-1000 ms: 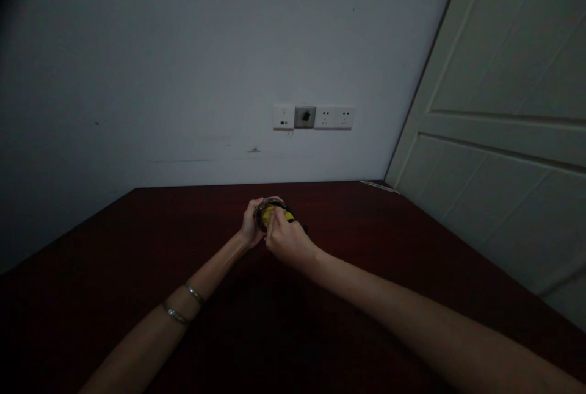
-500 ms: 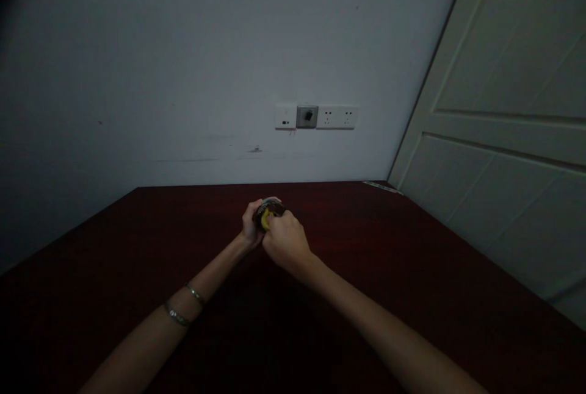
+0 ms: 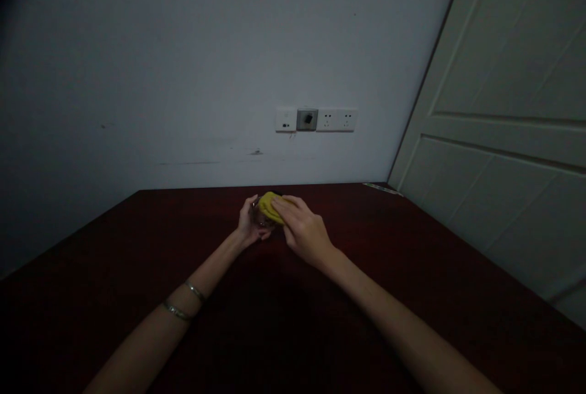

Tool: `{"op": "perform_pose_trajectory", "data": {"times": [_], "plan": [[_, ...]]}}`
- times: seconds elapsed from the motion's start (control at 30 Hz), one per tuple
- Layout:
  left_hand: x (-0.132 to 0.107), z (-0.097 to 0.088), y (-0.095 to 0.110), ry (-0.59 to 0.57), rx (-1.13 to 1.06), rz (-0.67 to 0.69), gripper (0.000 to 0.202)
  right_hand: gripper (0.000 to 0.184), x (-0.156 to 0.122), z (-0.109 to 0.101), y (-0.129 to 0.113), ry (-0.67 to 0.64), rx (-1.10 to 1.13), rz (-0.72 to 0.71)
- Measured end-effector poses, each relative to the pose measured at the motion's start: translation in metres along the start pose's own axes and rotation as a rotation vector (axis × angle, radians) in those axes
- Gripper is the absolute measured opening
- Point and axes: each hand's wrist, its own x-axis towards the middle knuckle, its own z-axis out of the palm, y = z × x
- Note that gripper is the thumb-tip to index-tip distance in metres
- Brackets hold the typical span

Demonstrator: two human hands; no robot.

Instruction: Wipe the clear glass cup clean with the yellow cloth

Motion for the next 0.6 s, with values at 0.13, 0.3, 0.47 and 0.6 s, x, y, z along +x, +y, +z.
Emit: {"op": "perform_pose_trajectory", "data": {"times": [0.13, 0.3, 0.47, 0.6], "plan": [[0.001, -0.007, 0.004, -0.091, 0.037, -0.204, 0.056, 0.039, 0.002, -0.009, 0.016, -0.212, -0.38, -0.437], [0.003, -0.008, 0.008, -0.174, 0.081, -0.403, 0.053, 0.032, 0.008, -0.012, 0.023, -0.354, -0.529, -0.655], [0.002, -0.004, 0.006, -0.227, 0.15, -0.548, 0.051, 0.032, 0.012, -0.014, 0.021, -0.476, -0.555, -0.773], [0.002, -0.004, 0.003, -0.205, 0.175, -0.57, 0.051, 0.034, 0.013, -0.011, 0.021, -0.55, -0.581, -0.753]]}}
